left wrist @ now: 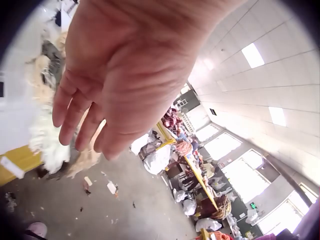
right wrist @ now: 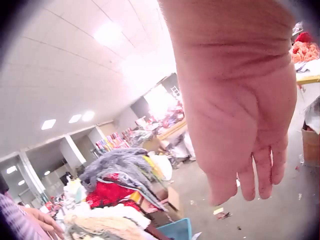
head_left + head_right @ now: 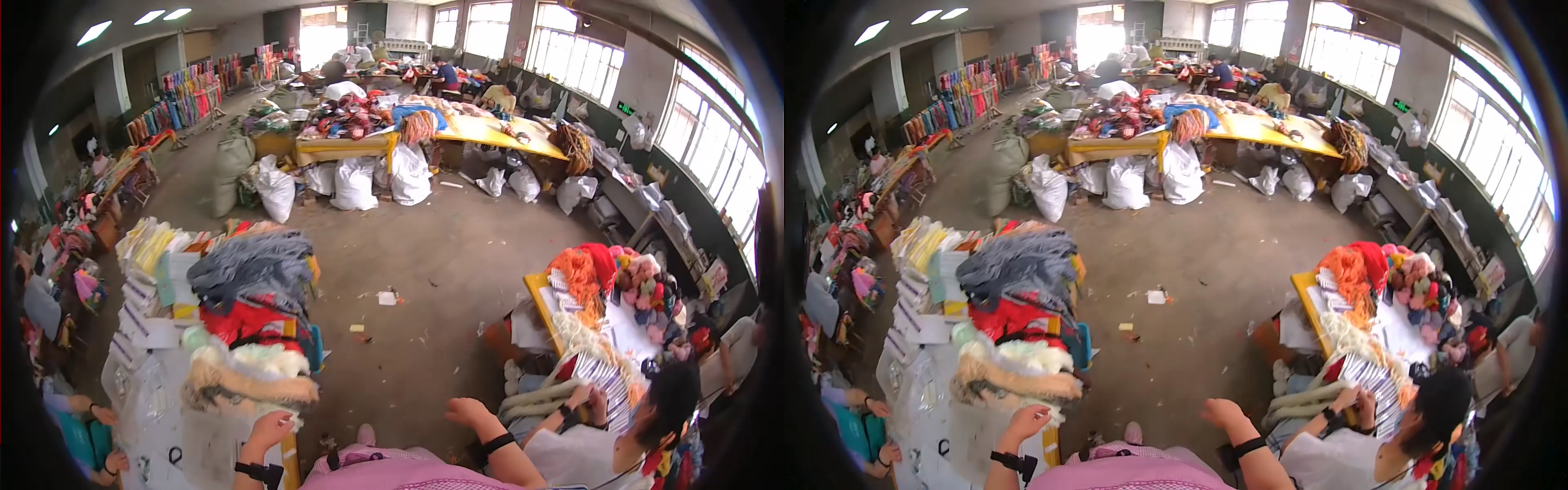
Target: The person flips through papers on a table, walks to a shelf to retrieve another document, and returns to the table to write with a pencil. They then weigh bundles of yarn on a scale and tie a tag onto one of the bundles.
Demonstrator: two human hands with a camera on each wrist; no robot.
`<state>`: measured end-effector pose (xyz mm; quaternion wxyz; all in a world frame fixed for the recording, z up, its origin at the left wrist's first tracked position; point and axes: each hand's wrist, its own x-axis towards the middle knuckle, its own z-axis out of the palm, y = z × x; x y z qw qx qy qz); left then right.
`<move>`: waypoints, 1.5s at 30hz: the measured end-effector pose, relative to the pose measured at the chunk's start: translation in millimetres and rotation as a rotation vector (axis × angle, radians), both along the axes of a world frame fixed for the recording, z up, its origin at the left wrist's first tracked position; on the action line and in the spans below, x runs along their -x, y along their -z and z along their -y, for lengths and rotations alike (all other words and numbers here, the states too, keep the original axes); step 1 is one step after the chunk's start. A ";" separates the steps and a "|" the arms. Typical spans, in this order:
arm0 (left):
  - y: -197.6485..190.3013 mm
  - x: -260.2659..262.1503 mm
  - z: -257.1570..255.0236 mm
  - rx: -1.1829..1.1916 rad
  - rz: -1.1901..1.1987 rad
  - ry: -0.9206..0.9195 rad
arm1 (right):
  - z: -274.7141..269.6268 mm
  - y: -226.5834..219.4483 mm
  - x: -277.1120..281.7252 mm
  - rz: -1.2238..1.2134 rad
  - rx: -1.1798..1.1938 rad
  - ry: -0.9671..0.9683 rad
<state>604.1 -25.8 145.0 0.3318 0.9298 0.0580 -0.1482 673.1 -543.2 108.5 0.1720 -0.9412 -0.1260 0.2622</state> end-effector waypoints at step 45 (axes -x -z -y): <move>19.8 -1017.2 -73.3 -0.005 -0.212 0.004 | -46.5 -62.6 -1201.0 0.215 -0.263 0.205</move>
